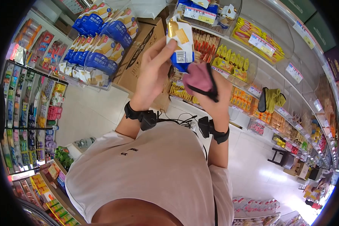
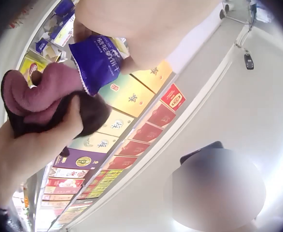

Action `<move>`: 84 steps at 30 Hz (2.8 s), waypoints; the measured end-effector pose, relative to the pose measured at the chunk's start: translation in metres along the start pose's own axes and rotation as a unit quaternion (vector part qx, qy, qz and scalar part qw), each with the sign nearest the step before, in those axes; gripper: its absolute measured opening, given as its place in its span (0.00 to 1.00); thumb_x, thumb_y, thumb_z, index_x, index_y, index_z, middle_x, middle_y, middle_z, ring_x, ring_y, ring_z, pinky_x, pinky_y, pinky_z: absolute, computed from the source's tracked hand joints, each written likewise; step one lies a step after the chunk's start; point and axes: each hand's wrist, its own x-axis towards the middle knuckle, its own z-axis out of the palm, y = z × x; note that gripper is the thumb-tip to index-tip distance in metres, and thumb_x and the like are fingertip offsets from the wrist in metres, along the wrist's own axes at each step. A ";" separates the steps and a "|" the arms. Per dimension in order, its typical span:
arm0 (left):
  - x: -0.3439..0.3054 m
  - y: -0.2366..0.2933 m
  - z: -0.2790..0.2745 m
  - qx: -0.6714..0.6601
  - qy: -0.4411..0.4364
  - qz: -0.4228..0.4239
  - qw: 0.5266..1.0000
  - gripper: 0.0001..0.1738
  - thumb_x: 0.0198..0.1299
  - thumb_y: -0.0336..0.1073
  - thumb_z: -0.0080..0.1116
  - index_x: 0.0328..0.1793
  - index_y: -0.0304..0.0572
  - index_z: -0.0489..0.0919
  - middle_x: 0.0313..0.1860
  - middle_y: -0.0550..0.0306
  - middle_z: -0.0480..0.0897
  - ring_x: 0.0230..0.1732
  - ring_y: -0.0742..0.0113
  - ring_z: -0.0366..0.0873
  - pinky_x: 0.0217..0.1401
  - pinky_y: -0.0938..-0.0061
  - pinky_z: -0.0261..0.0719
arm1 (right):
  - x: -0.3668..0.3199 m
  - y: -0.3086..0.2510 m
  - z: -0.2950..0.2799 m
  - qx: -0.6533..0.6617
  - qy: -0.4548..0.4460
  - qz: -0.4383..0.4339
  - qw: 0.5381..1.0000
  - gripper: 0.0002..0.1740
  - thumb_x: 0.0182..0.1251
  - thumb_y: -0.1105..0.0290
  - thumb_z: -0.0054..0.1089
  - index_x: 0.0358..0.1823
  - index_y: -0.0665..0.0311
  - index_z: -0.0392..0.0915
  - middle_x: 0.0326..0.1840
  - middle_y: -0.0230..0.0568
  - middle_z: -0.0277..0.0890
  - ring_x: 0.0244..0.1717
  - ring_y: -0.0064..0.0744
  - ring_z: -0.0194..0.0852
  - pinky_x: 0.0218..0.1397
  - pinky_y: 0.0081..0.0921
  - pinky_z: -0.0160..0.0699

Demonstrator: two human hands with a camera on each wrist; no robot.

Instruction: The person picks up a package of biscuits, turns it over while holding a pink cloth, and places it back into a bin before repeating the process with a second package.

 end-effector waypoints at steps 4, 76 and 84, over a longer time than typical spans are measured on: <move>0.000 0.007 -0.001 -0.002 0.028 0.041 0.999 0.34 0.69 0.37 0.64 0.75 0.29 0.65 0.56 0.49 0.83 0.56 0.72 0.79 0.60 0.76 0.75 | 0.001 0.003 -0.001 0.130 0.198 0.181 0.955 0.22 0.70 0.67 0.64 0.62 0.68 0.75 0.53 0.38 0.82 0.51 0.33 0.81 0.59 0.30 0.77; -0.030 0.042 -0.033 0.133 0.161 0.212 0.955 0.33 0.81 0.53 0.38 0.81 0.38 0.56 0.70 0.54 0.70 0.68 0.68 0.69 0.72 0.73 0.65 | -0.007 -0.058 0.095 0.037 -0.128 0.110 0.985 0.24 0.82 0.65 0.38 0.69 0.75 0.67 0.63 0.46 0.74 0.62 0.32 0.70 0.69 0.31 0.65; -0.033 0.034 -0.046 0.234 0.066 0.213 0.946 0.30 0.75 0.42 0.52 0.74 0.31 0.61 0.65 0.43 0.69 0.66 0.61 0.67 0.71 0.69 0.62 | -0.005 -0.068 0.110 0.160 0.016 0.315 0.935 0.24 0.81 0.61 0.50 0.70 0.66 0.66 0.55 0.34 0.74 0.50 0.23 0.72 0.51 0.23 0.74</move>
